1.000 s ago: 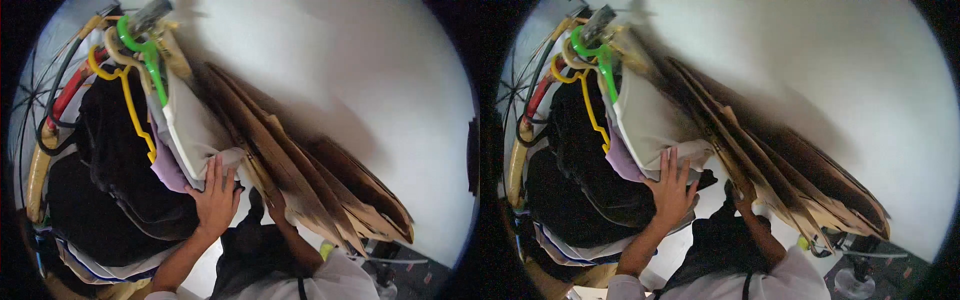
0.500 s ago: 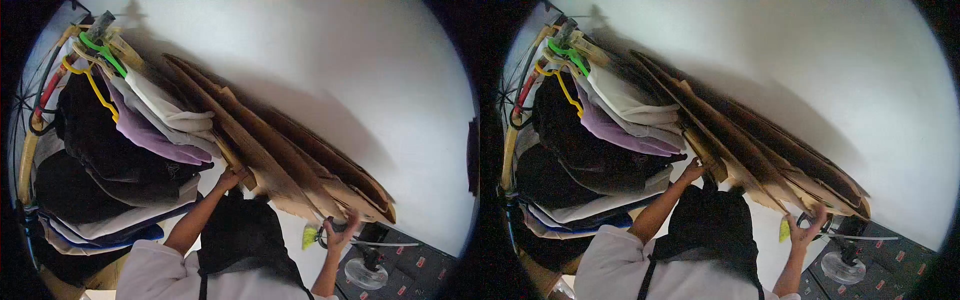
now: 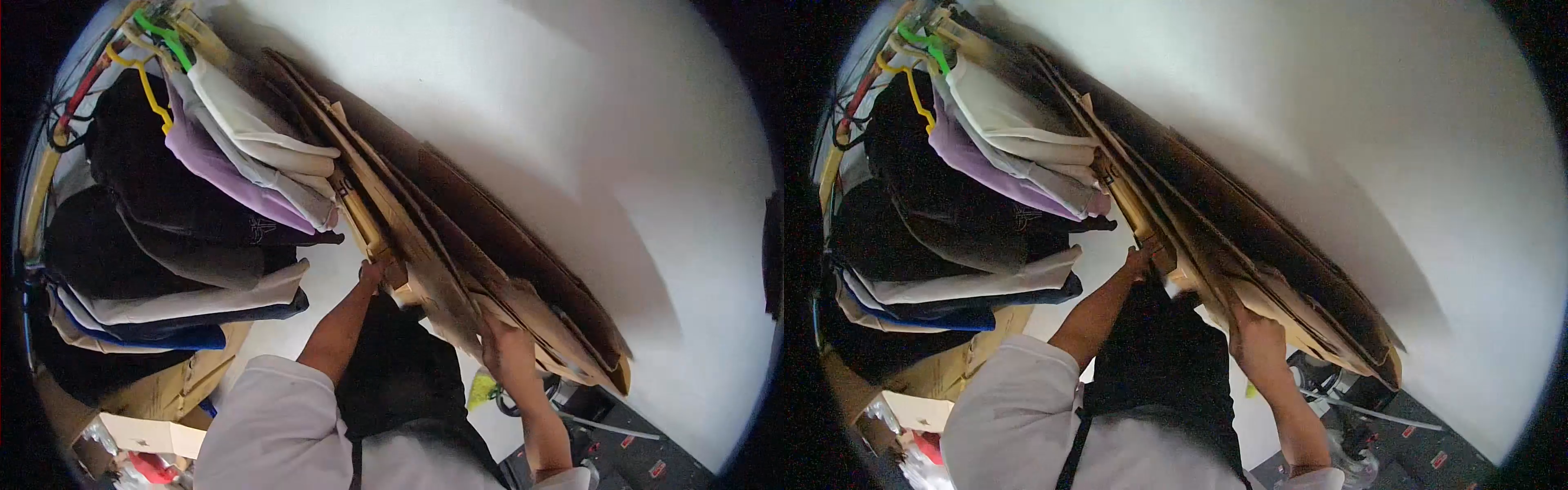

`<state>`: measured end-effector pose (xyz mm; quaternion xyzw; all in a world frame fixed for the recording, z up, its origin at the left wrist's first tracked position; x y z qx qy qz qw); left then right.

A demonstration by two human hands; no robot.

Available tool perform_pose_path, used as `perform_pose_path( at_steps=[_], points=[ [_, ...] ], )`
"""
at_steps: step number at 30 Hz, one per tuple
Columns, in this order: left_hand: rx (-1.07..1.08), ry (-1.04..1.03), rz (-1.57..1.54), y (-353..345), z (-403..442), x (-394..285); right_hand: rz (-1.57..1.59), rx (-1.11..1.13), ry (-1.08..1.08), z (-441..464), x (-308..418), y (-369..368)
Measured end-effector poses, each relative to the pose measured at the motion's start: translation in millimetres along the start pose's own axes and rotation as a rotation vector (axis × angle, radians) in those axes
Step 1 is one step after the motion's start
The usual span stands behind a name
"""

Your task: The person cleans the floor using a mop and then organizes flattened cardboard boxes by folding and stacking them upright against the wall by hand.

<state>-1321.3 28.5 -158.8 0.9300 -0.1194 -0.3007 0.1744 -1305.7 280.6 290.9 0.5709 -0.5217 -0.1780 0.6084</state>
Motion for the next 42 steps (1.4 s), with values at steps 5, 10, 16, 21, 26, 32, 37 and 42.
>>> perform_pose_path(
  at_steps=[5,10,16,21,26,32,37,42],
  points=[
    [0.071,-0.142,-0.704,-37,71,56,0.022,-0.094,0.136,28,-1,18],
    [0.391,0.129,-0.963,-37,73,-32,0.203,-0.195,0.231,104,39,40],
    [0.382,0.036,-0.564,26,62,-110,0.110,-0.468,0.243,172,38,49],
    [0.404,0.020,-0.422,28,51,-123,0.230,-0.416,0.224,178,40,47],
    [0.300,0.022,-0.297,7,43,-74,0.235,-0.406,0.123,151,53,56],
    [-0.075,0.081,-0.060,-22,48,-52,0.143,-0.310,-0.050,100,0,-17],
    [-0.306,-0.161,-0.156,-51,103,-32,0.101,-0.190,-0.038,137,-18,-82],
    [-0.240,-0.165,0.450,-15,155,-78,0.784,-0.693,0.138,195,-20,-111]
  ],
)
Point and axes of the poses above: each hand's wrist, its own z-axis towards the middle knuckle, its own y-axis out of the back of the hand, x = y × z, the point moved 5 cm from there along z, towards the middle knuckle, and after that the axes turned 14 degrees about y, right-handed, at the moved point
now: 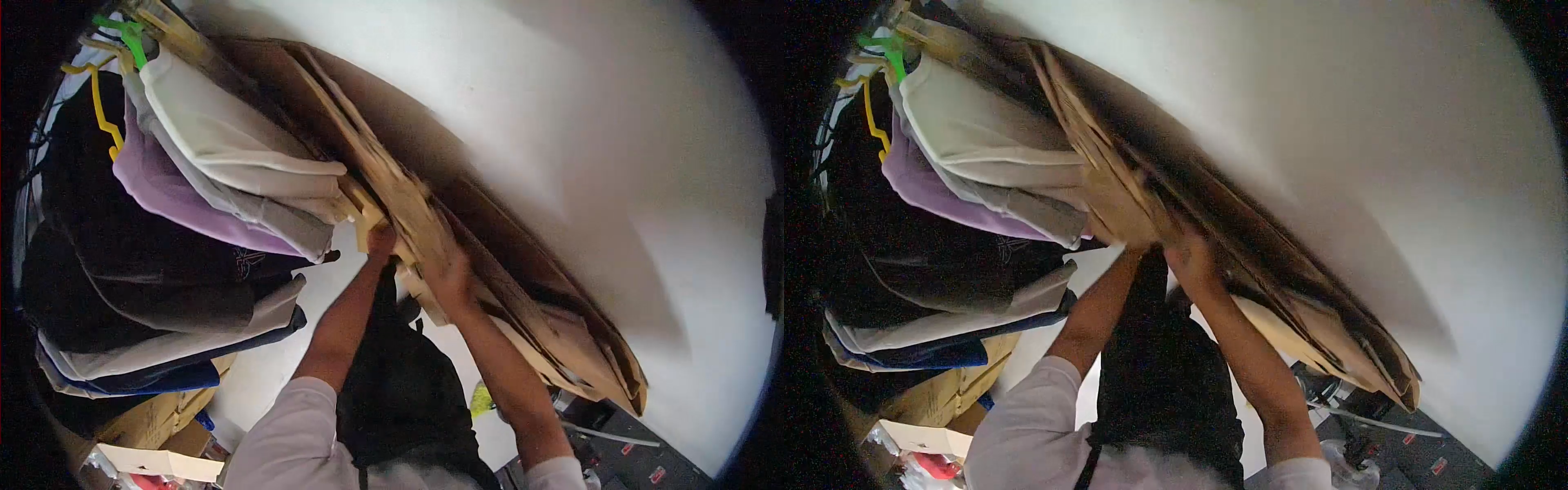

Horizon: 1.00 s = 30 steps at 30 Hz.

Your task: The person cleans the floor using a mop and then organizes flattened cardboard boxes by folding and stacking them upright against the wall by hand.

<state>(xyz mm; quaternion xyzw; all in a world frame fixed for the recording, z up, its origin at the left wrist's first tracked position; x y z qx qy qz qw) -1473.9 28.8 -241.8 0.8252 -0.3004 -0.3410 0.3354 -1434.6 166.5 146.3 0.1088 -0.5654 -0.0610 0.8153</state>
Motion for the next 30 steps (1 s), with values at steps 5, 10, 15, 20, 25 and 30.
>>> perform_pose_path(
  at_steps=[5,10,15,20,25,30],
  points=[
    [0.642,-0.051,-1.193,69,-78,-29,-0.021,-0.034,-0.076,16,-3,-1],
    [0.728,0.096,-0.970,79,-128,-31,-0.376,0.079,-0.181,-91,-82,17],
    [0.789,0.204,-0.857,78,-143,-3,-0.450,0.211,-0.524,-93,-41,38],
    [0.668,0.582,-0.771,53,-128,46,-0.423,-0.327,-0.269,-179,8,98],
    [0.749,0.700,-0.902,52,-146,91,-0.793,-0.583,-0.418,-306,51,139],
    [0.788,0.658,-0.878,83,-223,35,-0.593,-1.093,-0.897,-445,61,152]
  ],
)
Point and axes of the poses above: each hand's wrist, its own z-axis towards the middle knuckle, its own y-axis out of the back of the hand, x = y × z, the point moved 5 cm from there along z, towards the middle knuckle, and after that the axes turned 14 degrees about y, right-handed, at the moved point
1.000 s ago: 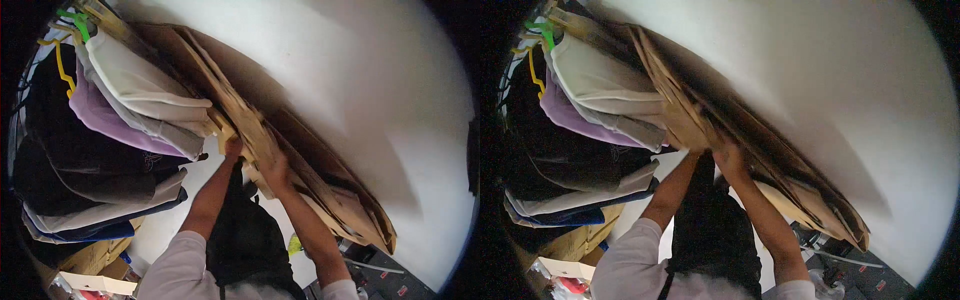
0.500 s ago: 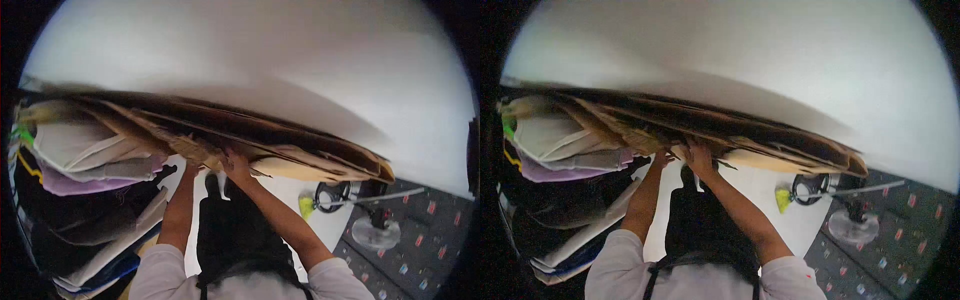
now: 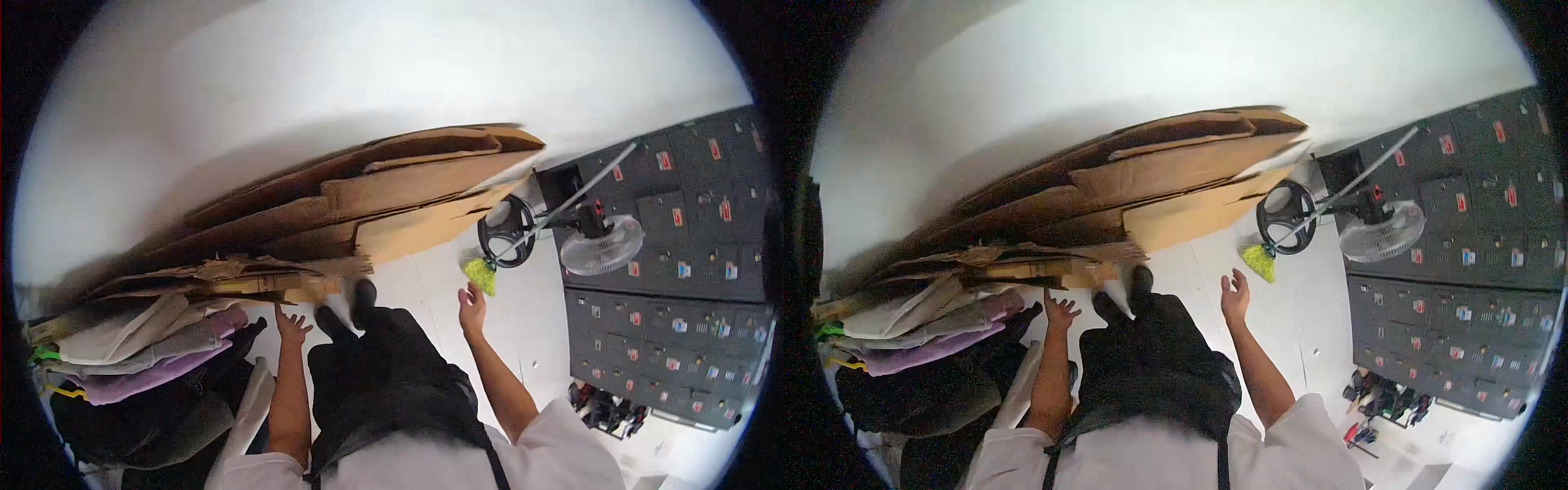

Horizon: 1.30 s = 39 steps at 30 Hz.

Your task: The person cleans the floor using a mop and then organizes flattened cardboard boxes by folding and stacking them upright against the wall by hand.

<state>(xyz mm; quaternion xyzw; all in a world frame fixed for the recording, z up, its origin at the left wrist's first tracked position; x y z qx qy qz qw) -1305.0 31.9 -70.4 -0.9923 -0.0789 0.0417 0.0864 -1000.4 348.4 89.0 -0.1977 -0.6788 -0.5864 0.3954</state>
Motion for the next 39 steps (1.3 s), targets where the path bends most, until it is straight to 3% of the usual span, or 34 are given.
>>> perform_pose_path(
  at_steps=[2,3,4,6,7,8,10,12,13,16,19,21,23,26,28,30,31,32,33,34,36,37,39],
  points=[
    [0.065,-0.035,0.082,-9,-3,11,0.078,-0.067,-0.062,-7,-40,20],
    [0.120,-0.107,0.192,-14,-10,15,0.192,-0.081,-0.305,-11,-56,27],
    [0.045,-0.126,0.344,-21,-12,20,0.309,-0.090,-0.545,-16,-72,31],
    [-0.037,-0.323,0.697,-54,-34,37,0.383,-0.112,-0.550,-3,-111,40],
    [0.109,-0.561,0.793,-58,-16,44,0.257,-0.083,-0.463,11,-126,48],
    [0.053,-0.589,0.876,-102,-81,60,0.131,-0.051,-0.380,21,-137,53],
    [-0.074,-0.883,1.138,-155,-128,75,-0.072,0.033,-0.070,62,-115,72],
    [-0.049,-1.467,1.242,-222,-195,85,-0.186,0.113,0.258,118,-114,88],
    [-0.025,-1.645,1.231,-255,-228,84,-0.273,0.145,0.479,152,-111,94],
    [-0.071,-2.176,1.112,-362,-334,82,-0.572,0.231,0.716,255,-59,105],
    [-0.379,-2.075,1.364,-455,-348,85,-0.745,0.410,0.936,357,-56,72],
    [-0.554,-1.620,1.689,-484,-324,84,-0.814,0.519,1.084,384,-74,43],
    [-0.602,-1.632,1.773,-496,-329,86,-0.923,1.085,0.770,413,-104,5],
    [-0.759,-1.692,1.999,-494,-322,103,-0.808,1.215,1.042,403,-106,-10],
    [-0.373,-1.662,2.009,-492,-314,110,-0.883,1.277,1.124,378,-125,0],
    [-0.378,-1.675,2.070,-479,-307,114,-0.771,1.197,1.081,357,-133,16],
    [-0.397,-1.535,2.152,-476,-304,118,-0.772,1.209,1.103,355,-131,15],
    [-0.402,-1.350,2.235,-465,-302,128,-0.691,1.170,0.956,346,-127,26],
    [-0.344,-1.514,2.266,-464,-306,133,-0.614,1.119,0.822,340,-122,30],
    [-0.383,-1.488,2.254,-456,-303,131,-0.605,1.143,0.851,330,-119,27],
    [-0.189,-1.682,2.182,-452,-298,132,-0.590,1.072,0.834,327,-118,30],
    [-0.233,-1.702,2.168,-453,-299,126,-0.625,1.059,0.816,322,-123,34],
    [-0.111,-1.757,2.181,-454,-303,123,-0.657,1.048,0.828,316,-106,26]
  ],
)
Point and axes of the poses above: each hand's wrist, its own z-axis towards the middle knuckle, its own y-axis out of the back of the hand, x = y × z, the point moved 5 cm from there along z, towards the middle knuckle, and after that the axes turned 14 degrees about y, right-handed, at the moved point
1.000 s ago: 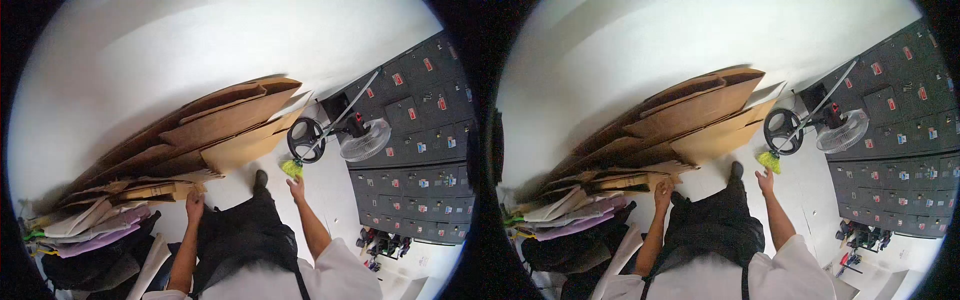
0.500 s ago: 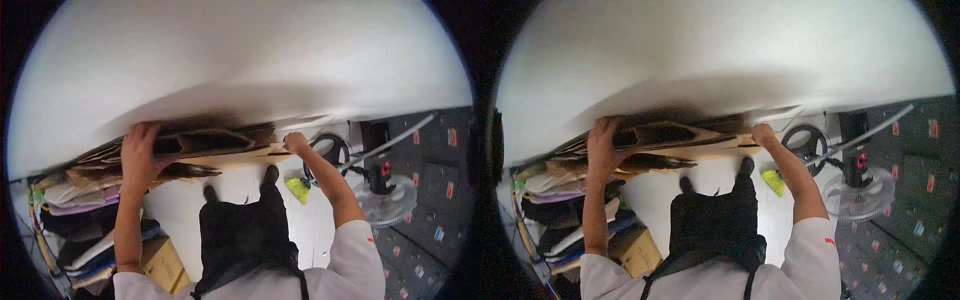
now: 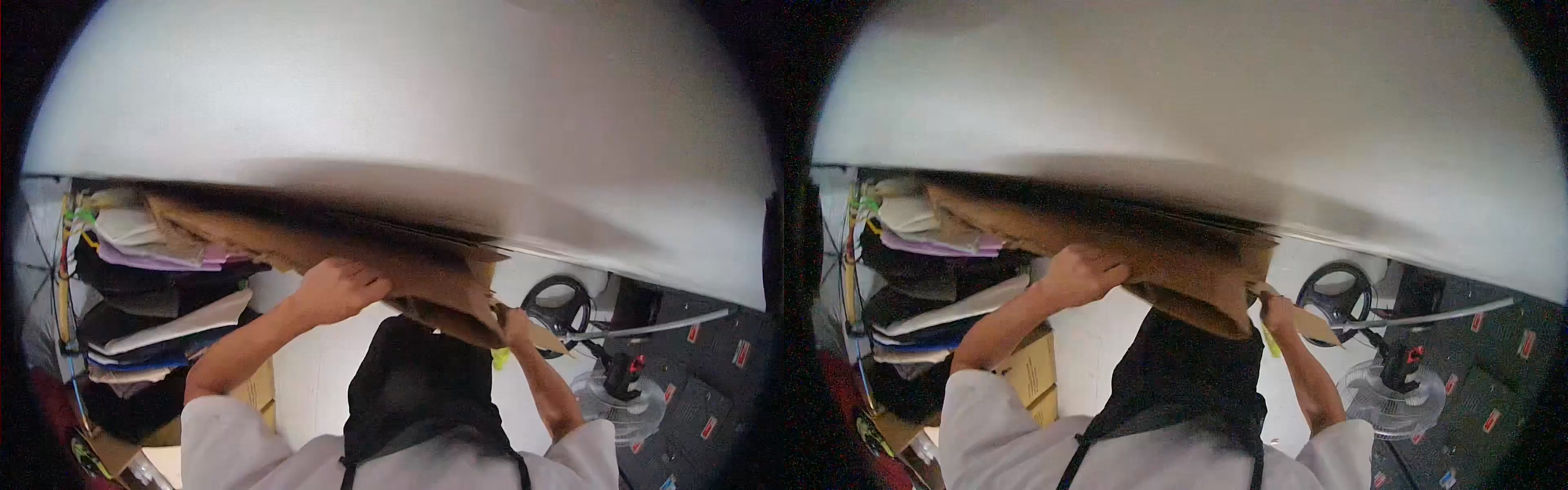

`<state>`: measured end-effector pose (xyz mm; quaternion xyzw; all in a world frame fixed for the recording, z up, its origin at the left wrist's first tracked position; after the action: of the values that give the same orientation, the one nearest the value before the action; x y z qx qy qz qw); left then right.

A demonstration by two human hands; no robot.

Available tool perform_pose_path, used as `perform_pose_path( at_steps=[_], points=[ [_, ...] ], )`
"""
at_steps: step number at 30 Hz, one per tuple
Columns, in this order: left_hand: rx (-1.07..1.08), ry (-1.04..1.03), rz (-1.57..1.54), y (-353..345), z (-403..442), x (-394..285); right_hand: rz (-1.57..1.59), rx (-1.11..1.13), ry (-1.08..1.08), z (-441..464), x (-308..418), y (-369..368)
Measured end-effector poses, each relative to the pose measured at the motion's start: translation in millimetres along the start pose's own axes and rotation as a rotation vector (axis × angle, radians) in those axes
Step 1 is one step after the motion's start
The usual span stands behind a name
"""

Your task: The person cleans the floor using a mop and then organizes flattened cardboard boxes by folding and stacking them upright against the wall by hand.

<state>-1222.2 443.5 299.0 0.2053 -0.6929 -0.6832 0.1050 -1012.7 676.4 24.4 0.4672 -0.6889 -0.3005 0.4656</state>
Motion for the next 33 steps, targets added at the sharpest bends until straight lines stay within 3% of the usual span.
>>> perform_pose_path(
  at_steps=[2,5,6,11,12,13,15,19,20,21,24,27,29,30,33],
  points=[
    [-0.041,-0.013,-0.043,-1,-2,11,0.258,-0.113,0.002,7,22,21],
    [-0.072,-0.083,-0.069,4,-2,22,-0.125,0.254,0.227,26,8,-30],
    [-0.057,-0.129,-0.052,6,-2,24,-0.145,0.262,0.236,32,10,-27],
    [0.048,-0.072,-0.091,12,-7,49,0.175,-0.335,0.406,50,96,81],
    [0.022,-0.098,-0.096,14,-7,52,-0.325,-0.363,0.595,45,104,75],
    [-0.005,-0.124,-0.101,17,-9,55,-0.333,-0.359,0.611,48,105,64],
    [-0.047,-0.121,-0.100,19,-13,64,0.586,-0.138,0.305,67,109,52],
    [-0.003,-0.072,-0.091,23,-14,83,0.747,-0.259,0.319,92,110,26],
    [0.015,-0.053,-0.095,24,-13,83,0.206,-0.250,0.359,90,131,55],
    [0.008,-0.066,-0.101,25,-12,79,0.181,-0.141,0.298,94,114,40],
    [-0.054,0.033,-0.125,26,-7,76,0.332,-0.190,0.254,87,76,26],
    [0.049,0.090,-0.103,14,3,71,0.393,-0.088,0.072,79,56,32],
    [0.014,0.116,-0.067,14,9,67,0.009,0.063,-0.011,78,48,36],
    [0.011,0.108,-0.062,14,11,65,-0.036,0.077,-0.081,79,32,24],
    [-0.028,-0.061,0.044,16,15,63,0.017,-0.060,0.072,89,37,16]
  ],
)
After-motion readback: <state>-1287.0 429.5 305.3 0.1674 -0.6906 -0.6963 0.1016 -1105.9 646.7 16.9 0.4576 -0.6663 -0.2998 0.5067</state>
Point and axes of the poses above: each hand's wrist, its own z-axis towards the middle knuckle, its own y-axis out of the back of the hand, x = y × z, the point moved 5 cm from there along z, towards the middle knuckle, and after that the axes turned 14 degrees about y, right-handed, at the moved point
